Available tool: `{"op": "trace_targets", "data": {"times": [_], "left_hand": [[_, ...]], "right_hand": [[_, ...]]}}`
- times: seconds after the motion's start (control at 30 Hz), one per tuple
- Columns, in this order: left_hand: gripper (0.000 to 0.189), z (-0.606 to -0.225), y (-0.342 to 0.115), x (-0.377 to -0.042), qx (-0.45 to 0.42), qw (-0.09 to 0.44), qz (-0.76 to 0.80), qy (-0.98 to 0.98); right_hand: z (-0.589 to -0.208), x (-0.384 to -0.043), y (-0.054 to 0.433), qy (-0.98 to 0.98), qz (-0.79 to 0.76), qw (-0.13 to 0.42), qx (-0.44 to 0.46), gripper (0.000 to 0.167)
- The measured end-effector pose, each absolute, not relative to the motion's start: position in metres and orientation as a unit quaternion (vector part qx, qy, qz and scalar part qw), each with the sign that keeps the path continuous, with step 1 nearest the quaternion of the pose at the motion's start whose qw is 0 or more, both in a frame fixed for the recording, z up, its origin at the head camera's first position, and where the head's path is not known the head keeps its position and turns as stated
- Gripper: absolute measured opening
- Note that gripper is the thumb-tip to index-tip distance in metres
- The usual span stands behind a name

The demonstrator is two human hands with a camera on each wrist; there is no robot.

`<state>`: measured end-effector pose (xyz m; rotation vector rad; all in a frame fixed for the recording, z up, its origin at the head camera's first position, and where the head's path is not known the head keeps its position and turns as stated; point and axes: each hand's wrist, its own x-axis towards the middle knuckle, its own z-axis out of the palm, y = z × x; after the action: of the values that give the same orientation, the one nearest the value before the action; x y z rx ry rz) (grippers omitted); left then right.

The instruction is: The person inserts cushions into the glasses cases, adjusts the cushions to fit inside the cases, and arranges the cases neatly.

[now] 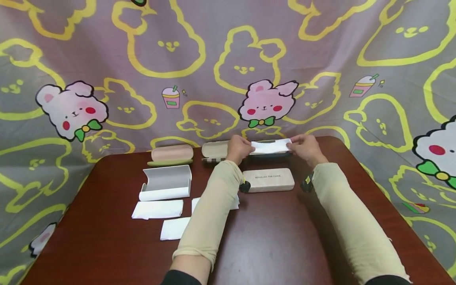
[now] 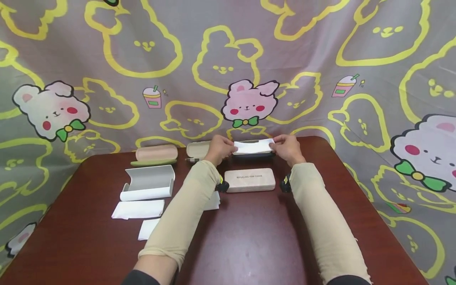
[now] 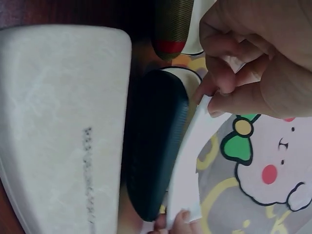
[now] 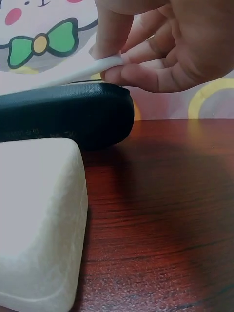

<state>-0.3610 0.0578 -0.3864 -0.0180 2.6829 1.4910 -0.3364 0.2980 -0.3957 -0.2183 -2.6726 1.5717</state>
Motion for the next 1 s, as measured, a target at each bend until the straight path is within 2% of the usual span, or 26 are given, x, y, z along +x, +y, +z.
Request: {"op": "trace_targets", "data": {"times": [0.2,0.4,0.5,0.9,1.0], "left_hand": [[0.013,-0.391,0.061,-0.356,0.018,0.01,0.384,0.923],[0.036,-0.392,0.065,-0.354,0.045,0.031,0.317,0.947],[0.04,-0.393,0.067,-0.352,0.048,0.038,0.297,0.953],[0.019,-0.392,0.069,-0.342,0.04,0.011,0.249,0.968],[0.014,-0.389,0.066,-0.342,0.045,-0.011,0.245,0.968]], "right_hand": [[-0.402,-0.336,0.296,-0.875,0.479,0.005,-0.074,0.031],[-0.41,-0.334,0.294,-0.892,0.444,0.008,-0.082,0.03],[-0.413,-0.332,0.294,-0.899,0.429,0.005,-0.084,0.029],[-0.419,-0.323,0.294,-0.933,0.351,0.04,-0.068,0.028],[-0.418,-0.321,0.295,-0.937,0.341,0.048,-0.055,0.029]]}}
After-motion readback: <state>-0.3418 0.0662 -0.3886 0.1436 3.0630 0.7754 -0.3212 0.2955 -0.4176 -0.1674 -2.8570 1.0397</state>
